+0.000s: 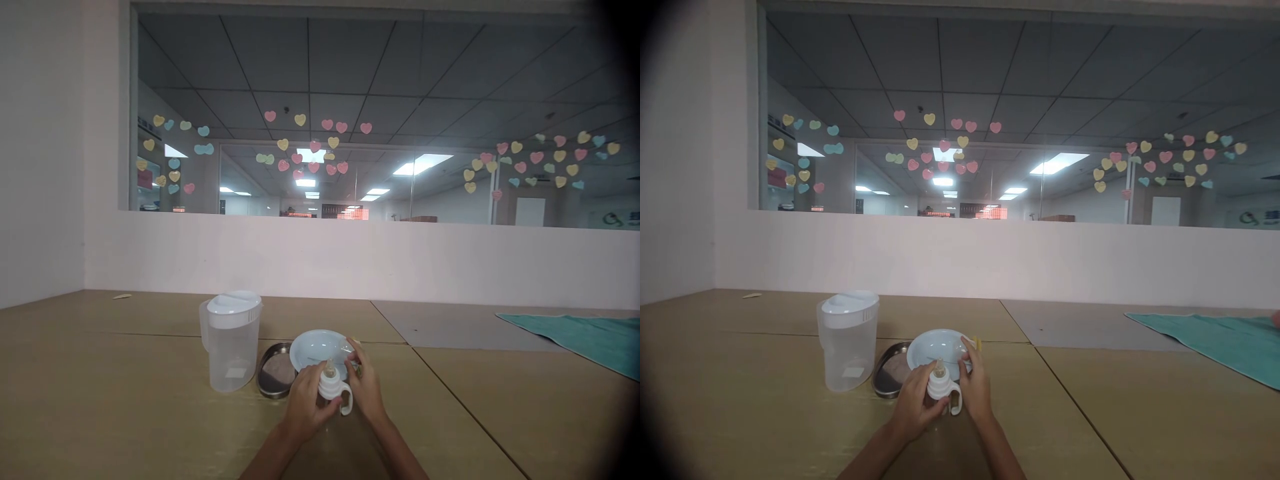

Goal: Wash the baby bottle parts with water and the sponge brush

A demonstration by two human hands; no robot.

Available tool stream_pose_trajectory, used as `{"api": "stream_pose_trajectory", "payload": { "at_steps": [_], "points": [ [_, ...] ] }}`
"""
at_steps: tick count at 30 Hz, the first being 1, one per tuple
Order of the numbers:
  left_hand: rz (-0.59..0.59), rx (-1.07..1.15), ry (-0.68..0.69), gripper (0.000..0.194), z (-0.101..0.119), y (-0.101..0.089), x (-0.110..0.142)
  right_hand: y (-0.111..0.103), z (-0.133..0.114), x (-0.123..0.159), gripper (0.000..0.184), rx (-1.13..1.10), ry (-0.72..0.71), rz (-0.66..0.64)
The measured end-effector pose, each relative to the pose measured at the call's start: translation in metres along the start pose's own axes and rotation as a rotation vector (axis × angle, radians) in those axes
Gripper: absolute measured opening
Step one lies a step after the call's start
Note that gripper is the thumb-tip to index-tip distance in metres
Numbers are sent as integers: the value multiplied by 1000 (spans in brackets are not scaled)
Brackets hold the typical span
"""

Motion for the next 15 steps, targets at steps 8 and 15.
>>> {"api": "stream_pose_trajectory", "payload": {
  "at_steps": [8,15],
  "points": [
    [-31,-20,-10,54,-1,2,0,6,-3,0,48,-73,149,-148],
    [-66,-5,-17,54,-2,3,1,6,-4,1,44,25,126,-208]
  ]
}}
Point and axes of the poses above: each hand's wrist, its own x-axis away from the middle knuckle, its own y-axis out of the palm, z = x × y, the point moved 5 cm from there along -x, towards the middle knuckle, and after that the axes turned 4 degrees about z, right-handed, at the moved point
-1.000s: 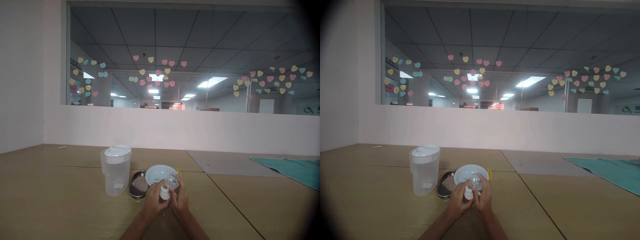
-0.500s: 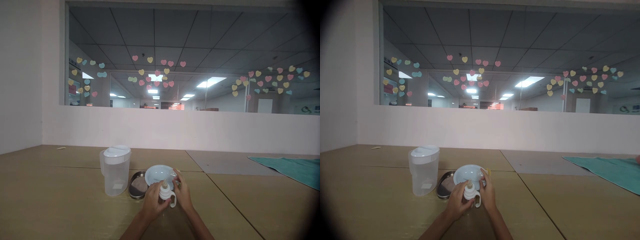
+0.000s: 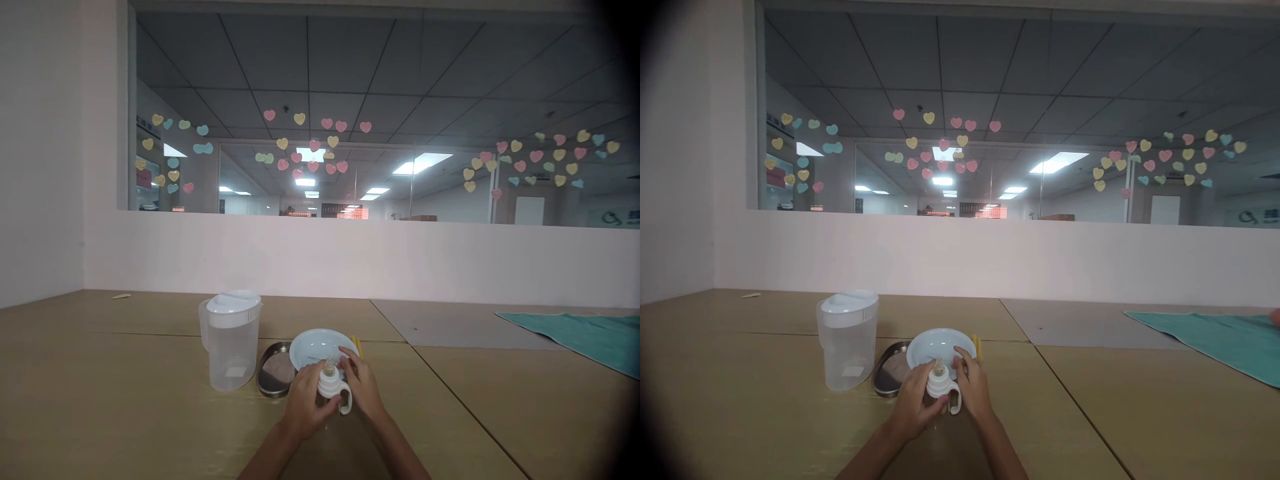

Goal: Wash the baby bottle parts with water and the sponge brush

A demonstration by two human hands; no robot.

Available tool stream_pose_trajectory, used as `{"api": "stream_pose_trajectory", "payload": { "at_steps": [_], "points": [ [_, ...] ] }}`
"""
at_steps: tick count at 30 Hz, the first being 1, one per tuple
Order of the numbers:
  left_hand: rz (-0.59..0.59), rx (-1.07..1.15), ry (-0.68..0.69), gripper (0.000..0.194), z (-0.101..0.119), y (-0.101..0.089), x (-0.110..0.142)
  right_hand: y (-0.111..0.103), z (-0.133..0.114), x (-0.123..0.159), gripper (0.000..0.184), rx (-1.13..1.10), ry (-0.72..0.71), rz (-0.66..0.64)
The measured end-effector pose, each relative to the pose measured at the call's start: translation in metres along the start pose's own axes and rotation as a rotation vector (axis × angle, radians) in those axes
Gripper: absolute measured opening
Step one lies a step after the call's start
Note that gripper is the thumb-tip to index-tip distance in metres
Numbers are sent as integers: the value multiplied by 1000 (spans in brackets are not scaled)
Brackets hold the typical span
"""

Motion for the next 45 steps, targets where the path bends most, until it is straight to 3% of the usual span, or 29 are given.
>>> {"api": "stream_pose_trajectory", "payload": {
  "at_steps": [8,13,15,21,28,32,37,45],
  "points": [
    [-14,5,-26,54,-2,3,1,-3,-10,3,47,123,-100,-7],
    [10,41,-80,65,-4,5,2,2,-38,13,29,170,-352,-82],
    [20,68,-99,68,-6,7,4,7,-45,19,33,169,-418,-67],
    [36,141,-114,69,-5,10,6,14,-35,27,35,90,-342,18],
    [-5,213,-147,59,-3,9,4,14,-29,25,39,-219,-220,-118],
    [5,255,-192,63,-3,7,2,14,-33,24,50,-279,-235,-147],
    [4,332,-266,72,0,5,-1,5,-39,23,57,-161,-351,-80],
    [57,340,-243,68,-1,1,1,-5,-45,21,54,151,-602,-23]
  ]
}}
Point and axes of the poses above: each hand's wrist, its own x-axis away from the middle knuckle, its own y-axis out of the palm, z = x × y, the point moved 5 cm from there along -x, towards the middle knuckle, and after that the axes turned 4 degrees about z, right-handed, at the moved point
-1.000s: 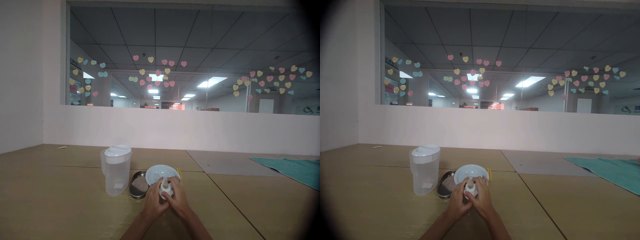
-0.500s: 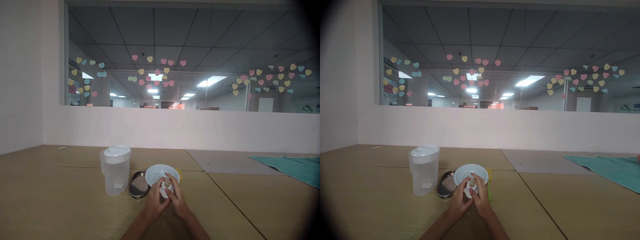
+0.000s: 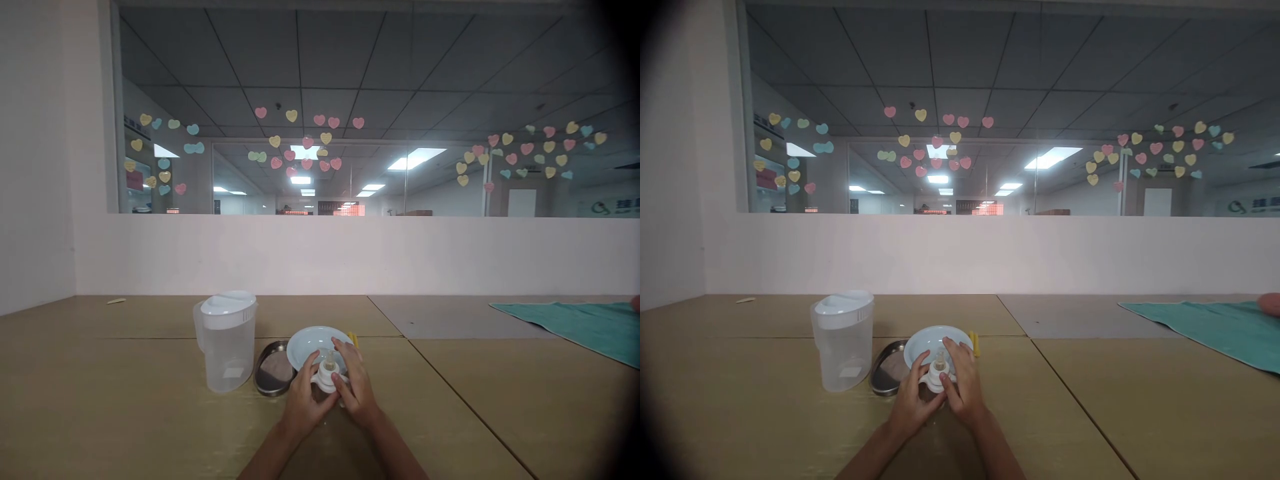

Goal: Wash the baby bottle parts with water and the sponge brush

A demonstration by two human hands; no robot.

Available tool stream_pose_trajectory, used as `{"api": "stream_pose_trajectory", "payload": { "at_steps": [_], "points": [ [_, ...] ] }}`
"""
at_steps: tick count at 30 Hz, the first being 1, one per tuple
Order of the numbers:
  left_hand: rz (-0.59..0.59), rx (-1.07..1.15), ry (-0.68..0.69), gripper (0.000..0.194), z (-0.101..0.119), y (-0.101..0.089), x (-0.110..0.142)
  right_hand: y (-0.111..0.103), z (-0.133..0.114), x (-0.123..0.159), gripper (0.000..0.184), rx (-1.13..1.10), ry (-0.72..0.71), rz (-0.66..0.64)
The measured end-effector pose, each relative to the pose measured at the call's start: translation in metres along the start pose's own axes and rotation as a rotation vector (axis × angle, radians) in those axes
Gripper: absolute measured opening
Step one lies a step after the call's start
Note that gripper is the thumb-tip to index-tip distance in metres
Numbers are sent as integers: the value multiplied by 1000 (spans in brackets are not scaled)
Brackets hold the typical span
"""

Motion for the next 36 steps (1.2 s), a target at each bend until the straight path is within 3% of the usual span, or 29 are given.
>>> {"api": "stream_pose_trajectory", "payload": {
  "at_steps": [13,17,20,24,28,31,36],
  "points": [
    [15,79,-64,78,2,-2,-2,-1,5,0,40,82,62,53],
    [-13,102,-79,74,3,1,-2,5,-6,-2,53,94,39,7],
    [-13,115,-85,73,4,2,-2,5,-5,-1,60,76,63,63],
    [-8,97,-86,72,4,2,-3,2,5,3,50,54,68,132],
    [-4,69,-73,75,5,1,-3,-3,19,6,41,62,186,192],
    [-9,70,-81,74,5,0,-3,-1,18,6,38,-1,226,138],
    [-27,105,-86,73,4,1,-1,12,0,5,40,-25,141,8]
  ]
}}
Point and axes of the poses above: each hand's wrist, its own x-axis away from the middle knuckle, its own y-axis out of the palm, z = x × y, the point moved 5 cm from there along -x, towards the middle knuckle, and after that the axes turned 4 degrees about z, right-handed, at the moved point
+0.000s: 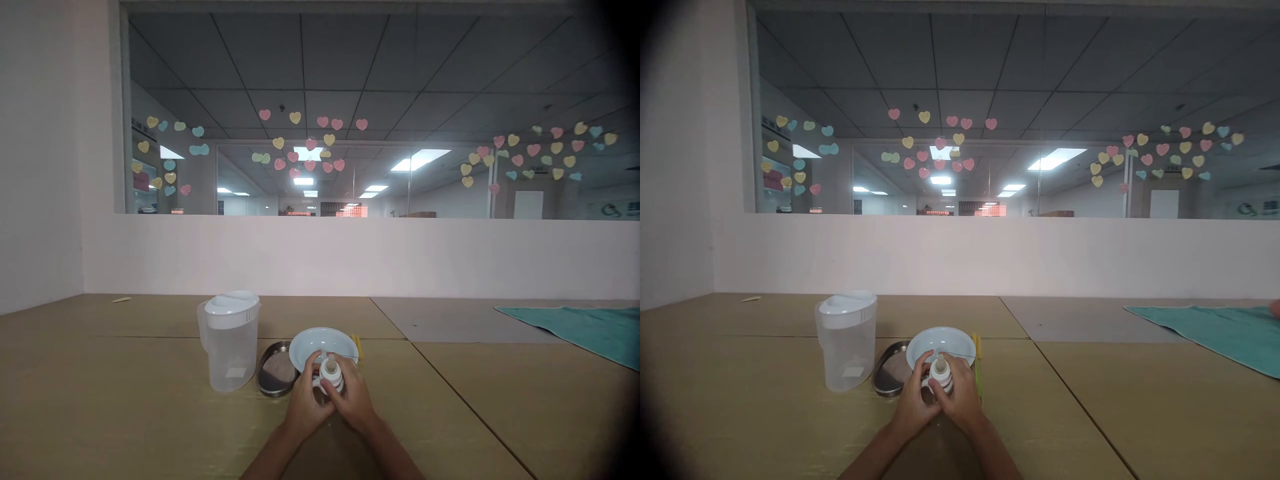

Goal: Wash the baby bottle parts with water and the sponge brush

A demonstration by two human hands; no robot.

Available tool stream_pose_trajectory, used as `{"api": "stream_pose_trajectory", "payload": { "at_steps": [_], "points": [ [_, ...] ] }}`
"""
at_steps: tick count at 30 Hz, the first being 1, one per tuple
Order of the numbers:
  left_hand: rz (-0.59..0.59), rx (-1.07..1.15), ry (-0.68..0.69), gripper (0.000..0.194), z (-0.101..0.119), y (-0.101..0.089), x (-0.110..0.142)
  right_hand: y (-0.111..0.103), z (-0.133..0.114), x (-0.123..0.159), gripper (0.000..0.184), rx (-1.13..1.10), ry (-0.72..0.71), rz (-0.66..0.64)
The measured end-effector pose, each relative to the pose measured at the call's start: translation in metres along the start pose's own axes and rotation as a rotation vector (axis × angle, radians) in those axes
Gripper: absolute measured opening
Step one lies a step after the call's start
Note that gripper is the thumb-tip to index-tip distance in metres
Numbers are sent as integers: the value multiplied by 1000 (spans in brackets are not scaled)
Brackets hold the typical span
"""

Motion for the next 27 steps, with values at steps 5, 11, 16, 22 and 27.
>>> {"api": "stream_pose_trajectory", "payload": {
  "at_steps": [5,11,16,22,27],
  "points": [
    [8,-20,6,72,-1,1,0,0,2,0,38,-23,67,152],
    [0,-58,2,74,0,1,-1,-7,18,0,37,-90,240,364],
    [1,-74,8,71,1,0,-1,-13,30,-4,45,-325,492,504],
    [10,-97,19,72,1,0,0,-20,62,-4,50,-671,776,613],
    [-7,-98,11,69,2,0,0,-7,80,0,34,-1039,946,497]
  ]
}}
Point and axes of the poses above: each hand's wrist, its own x-axis away from the middle knuckle, its own y-axis out of the palm, z = x × y, the point moved 5 cm from there along -x, towards the middle knuckle, and after that the axes turned 4 degrees about z, right-handed, at the moved point
